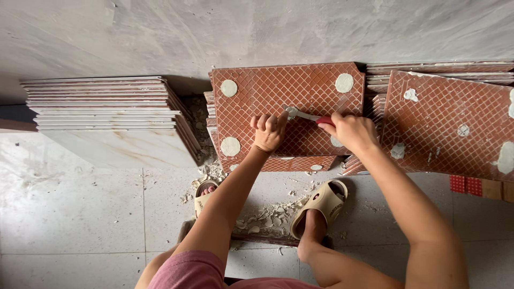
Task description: The person scrapes circular adhesive pads off the back of a brown patterned tile using a red utility knife. They work on one tile at a time, removing the pads and placing the tile back on the stack.
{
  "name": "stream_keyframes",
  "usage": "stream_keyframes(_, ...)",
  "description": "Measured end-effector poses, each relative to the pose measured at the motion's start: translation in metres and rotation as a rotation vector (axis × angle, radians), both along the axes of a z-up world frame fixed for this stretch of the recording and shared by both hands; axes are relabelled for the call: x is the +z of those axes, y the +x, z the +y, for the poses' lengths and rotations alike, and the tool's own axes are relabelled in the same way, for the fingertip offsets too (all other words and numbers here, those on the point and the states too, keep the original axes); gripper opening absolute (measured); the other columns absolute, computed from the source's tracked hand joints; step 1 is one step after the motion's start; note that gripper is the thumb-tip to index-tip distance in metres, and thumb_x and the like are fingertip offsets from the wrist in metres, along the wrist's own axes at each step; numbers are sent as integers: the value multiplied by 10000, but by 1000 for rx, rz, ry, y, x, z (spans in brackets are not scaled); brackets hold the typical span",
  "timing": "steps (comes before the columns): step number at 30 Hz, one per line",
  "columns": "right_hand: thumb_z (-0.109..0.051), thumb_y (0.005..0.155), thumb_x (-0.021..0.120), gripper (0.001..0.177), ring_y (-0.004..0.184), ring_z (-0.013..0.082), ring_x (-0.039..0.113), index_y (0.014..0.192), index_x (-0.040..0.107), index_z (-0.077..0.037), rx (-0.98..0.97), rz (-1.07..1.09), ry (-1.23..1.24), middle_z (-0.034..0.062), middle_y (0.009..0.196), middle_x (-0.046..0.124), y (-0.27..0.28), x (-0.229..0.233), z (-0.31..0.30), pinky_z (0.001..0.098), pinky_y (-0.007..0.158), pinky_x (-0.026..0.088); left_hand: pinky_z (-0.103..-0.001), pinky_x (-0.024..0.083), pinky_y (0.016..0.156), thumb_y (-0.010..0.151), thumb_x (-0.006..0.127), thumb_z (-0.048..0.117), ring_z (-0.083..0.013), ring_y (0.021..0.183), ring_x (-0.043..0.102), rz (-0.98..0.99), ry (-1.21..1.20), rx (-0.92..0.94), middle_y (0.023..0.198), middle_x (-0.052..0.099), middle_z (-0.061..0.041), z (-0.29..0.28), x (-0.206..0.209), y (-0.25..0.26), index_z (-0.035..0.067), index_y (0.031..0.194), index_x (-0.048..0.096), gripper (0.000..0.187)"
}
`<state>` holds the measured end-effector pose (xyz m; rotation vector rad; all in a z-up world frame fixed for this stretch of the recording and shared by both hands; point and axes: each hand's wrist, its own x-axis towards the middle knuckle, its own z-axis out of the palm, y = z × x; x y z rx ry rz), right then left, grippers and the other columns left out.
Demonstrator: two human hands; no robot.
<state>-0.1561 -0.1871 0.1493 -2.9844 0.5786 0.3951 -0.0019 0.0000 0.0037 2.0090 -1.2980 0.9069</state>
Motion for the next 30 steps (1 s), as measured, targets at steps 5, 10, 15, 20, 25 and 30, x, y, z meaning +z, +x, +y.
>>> stream_keyframes(5,-536,1005,489,554,285,109,445,959,673,-15,57,-42,-58,15,464,570,17,-6,0,265,255,327,-385,285,925,921,760,166,-160,1078,362,-1,44,10,1083,316,-9,0,0,-4,239,1266,670,363)
stream_keyframes(10,-538,1018,495,525,343,109,463,924,690,-60,47,-47,-40,13,484,562,21,-9,1,272,307,343,-383,271,938,942,748,161,-161,1064,346,-27,46,60,1086,293,-6,-2,0,-2,290,1253,662,347)
stream_keyframes(15,-529,1021,496,526,318,105,487,901,682,-52,97,-118,-28,-2,515,543,9,-10,-9,259,263,366,-420,294,967,948,695,185,-183,1077,357,29,59,147,1096,299,-16,-1,1,-1,305,1243,650,321)
stream_keyframes(20,-582,994,478,561,311,107,485,963,694,-65,120,-52,-98,4,467,544,10,-19,-18,260,273,360,-396,279,926,967,712,186,-170,1074,331,22,53,129,1076,289,-3,-3,-2,0,312,1293,644,356)
stream_keyframes(25,-639,980,473,610,320,113,482,953,699,-73,198,-117,-204,6,439,526,25,-21,-20,271,275,357,-416,273,941,945,736,188,-186,1095,327,41,41,87,1091,290,-15,-1,-5,-1,291,1291,635,374)
stream_keyframes(30,-677,947,478,655,322,115,506,922,687,-56,255,-190,-260,11,424,514,29,-16,-22,276,281,377,-421,269,986,941,747,190,-188,1116,331,45,67,94,1120,299,-18,-1,-4,-4,277,1300,637,385)
